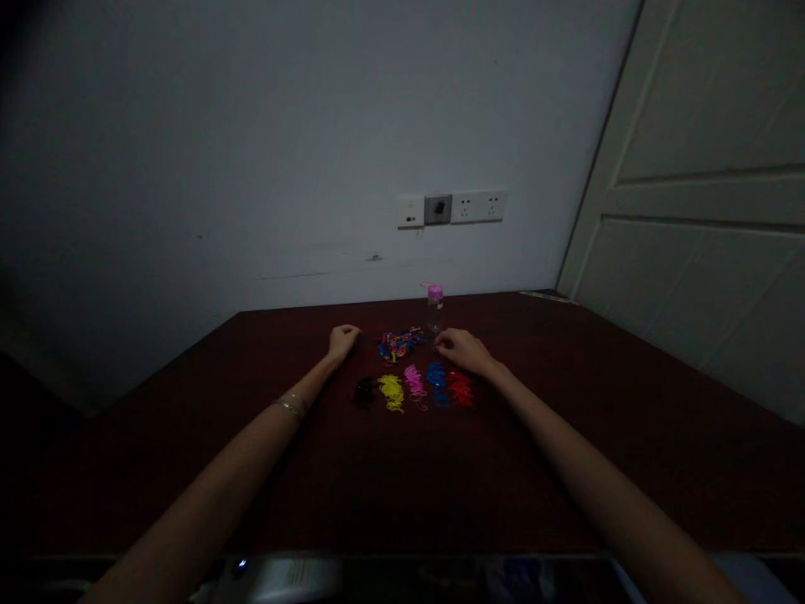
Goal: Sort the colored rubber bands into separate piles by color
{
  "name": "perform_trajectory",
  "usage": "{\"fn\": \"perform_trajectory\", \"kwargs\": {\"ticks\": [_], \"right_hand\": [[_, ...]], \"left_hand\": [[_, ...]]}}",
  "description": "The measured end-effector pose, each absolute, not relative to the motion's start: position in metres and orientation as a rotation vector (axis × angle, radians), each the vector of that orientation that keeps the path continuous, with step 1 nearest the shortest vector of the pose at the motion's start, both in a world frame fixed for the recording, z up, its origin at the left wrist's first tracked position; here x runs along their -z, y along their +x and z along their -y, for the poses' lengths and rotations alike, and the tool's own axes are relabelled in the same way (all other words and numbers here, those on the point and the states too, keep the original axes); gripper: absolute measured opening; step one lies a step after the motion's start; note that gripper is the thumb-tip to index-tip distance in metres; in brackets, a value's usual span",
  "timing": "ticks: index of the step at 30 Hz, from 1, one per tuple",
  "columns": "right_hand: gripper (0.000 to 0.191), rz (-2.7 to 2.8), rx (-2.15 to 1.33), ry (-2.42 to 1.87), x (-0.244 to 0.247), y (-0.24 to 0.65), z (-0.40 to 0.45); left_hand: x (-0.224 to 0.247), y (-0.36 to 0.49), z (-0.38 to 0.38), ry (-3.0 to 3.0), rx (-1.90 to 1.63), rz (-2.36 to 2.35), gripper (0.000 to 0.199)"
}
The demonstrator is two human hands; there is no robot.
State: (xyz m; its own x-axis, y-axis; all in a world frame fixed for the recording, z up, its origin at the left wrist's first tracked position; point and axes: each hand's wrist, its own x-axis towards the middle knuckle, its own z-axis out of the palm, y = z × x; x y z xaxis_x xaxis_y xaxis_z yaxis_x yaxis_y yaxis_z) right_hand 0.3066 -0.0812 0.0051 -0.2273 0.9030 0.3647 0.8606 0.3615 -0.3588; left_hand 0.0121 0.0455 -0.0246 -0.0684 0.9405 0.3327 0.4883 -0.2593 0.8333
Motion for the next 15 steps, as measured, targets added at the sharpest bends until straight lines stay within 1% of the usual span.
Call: {"fn": "perform_trajectory", "kwargs": {"ticks": [4,8,12,15], "right_hand": [[0.019,2.249,-0.101,-1.5,-0.011,0.28,0.07],[0.023,2.336,-0.074,-1.491,-0.008,0.263,0.061],[0.027,2.308,-0.03,-1.548,-0.005,0.256,0.056],[0.025,2.29,-0.025,-1.546,-0.003,0.254,0.055]], "left_hand": [[0.028,0.012,-0.047,1.764,-1.295,-1.501,0.021],[0.029,0.011,-0.047,1.744,-1.313,-1.476,0.02],[0.029,0.011,-0.047,1.737,-1.331,-1.472,0.02],[0.03,0.011,-0.047,1.739,-1.339,-1.459,0.019]]}}
